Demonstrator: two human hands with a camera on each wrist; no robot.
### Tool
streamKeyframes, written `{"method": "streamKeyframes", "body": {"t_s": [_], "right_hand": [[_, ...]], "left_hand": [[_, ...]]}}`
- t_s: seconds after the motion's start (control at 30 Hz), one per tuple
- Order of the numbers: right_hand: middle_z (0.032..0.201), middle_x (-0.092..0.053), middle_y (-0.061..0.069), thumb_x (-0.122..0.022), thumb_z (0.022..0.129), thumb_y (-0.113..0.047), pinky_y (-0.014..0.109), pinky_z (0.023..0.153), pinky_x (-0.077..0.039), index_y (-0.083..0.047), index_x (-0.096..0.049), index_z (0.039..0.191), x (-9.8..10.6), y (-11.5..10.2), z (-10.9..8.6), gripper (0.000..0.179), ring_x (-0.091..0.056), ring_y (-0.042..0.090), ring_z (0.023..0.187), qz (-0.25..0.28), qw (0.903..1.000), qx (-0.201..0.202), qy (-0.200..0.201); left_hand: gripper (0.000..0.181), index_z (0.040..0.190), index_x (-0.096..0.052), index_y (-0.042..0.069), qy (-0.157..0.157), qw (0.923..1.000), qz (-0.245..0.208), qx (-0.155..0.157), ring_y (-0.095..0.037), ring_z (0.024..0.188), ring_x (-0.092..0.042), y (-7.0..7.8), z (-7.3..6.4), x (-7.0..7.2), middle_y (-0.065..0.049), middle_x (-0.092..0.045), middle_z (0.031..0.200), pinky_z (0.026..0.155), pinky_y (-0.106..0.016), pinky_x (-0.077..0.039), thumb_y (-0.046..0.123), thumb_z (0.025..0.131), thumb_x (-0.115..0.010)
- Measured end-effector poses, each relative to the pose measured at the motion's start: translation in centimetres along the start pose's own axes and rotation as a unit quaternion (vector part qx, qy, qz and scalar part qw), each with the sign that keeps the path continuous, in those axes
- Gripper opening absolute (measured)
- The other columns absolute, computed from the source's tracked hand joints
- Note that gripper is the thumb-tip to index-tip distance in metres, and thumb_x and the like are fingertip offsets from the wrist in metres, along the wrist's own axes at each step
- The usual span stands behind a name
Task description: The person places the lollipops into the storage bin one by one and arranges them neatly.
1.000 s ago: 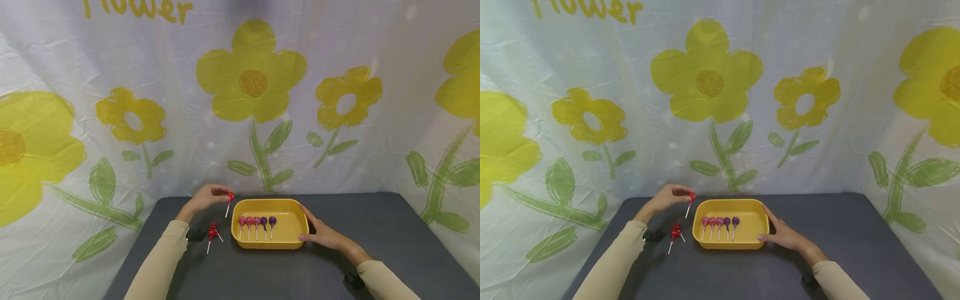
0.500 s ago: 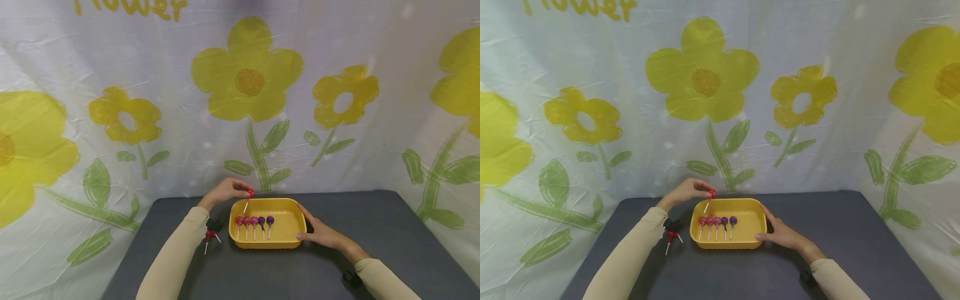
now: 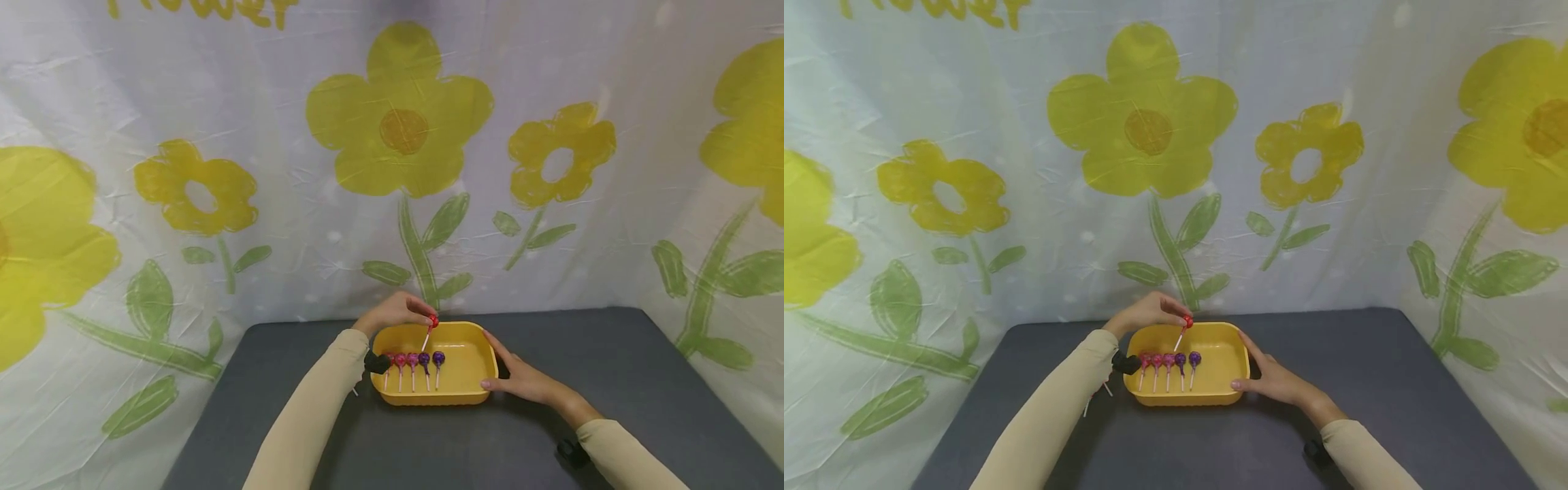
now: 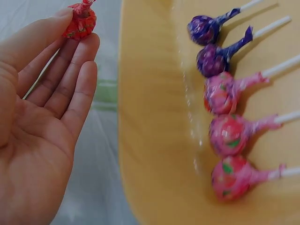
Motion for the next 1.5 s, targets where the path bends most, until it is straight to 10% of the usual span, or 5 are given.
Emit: {"method": "streamKeyframes", "body": {"t_s": [0.5,1.5], "right_hand": [[0.169,0.001,0.013,-0.067,0.093,-0.042,0.076,0.11,-0.021,-0.036,0.006,0.159,0.1,0.1,0.1,0.099,-0.007,0.048,0.152,0.003,0.9998,-0.017,-0.007],[0.168,-0.001,0.015,-0.068,0.093,-0.039,0.075,0.112,-0.021,-0.033,0.006,0.16,0.0,0.1,0.1,0.1,-0.008,0.048,0.152,0.007,1.0,-0.004,0.0]], "left_hand": [[0.023,0.111,-0.077,0.014,-0.011,0.9999,0.001,0.001,-0.01,0.094,-0.071,-0.3,1.8,-3.8,-0.004,-0.078,0.106,0.089,-0.032,-0.058,0.022,0.089,-0.075],[0.019,0.105,-0.077,0.013,-0.006,0.9999,0.009,-0.004,-0.01,0.084,-0.073,-1.6,2.0,-6.3,-0.004,-0.078,0.101,0.079,-0.024,-0.059,0.017,0.087,-0.077]]}}
Point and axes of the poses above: each hand's wrist, its own z-axis towards the middle knuckle, its own x-axis out of the back of the hand, y = z × x, the point moved 3 cm from there along z, towards the middle knuckle
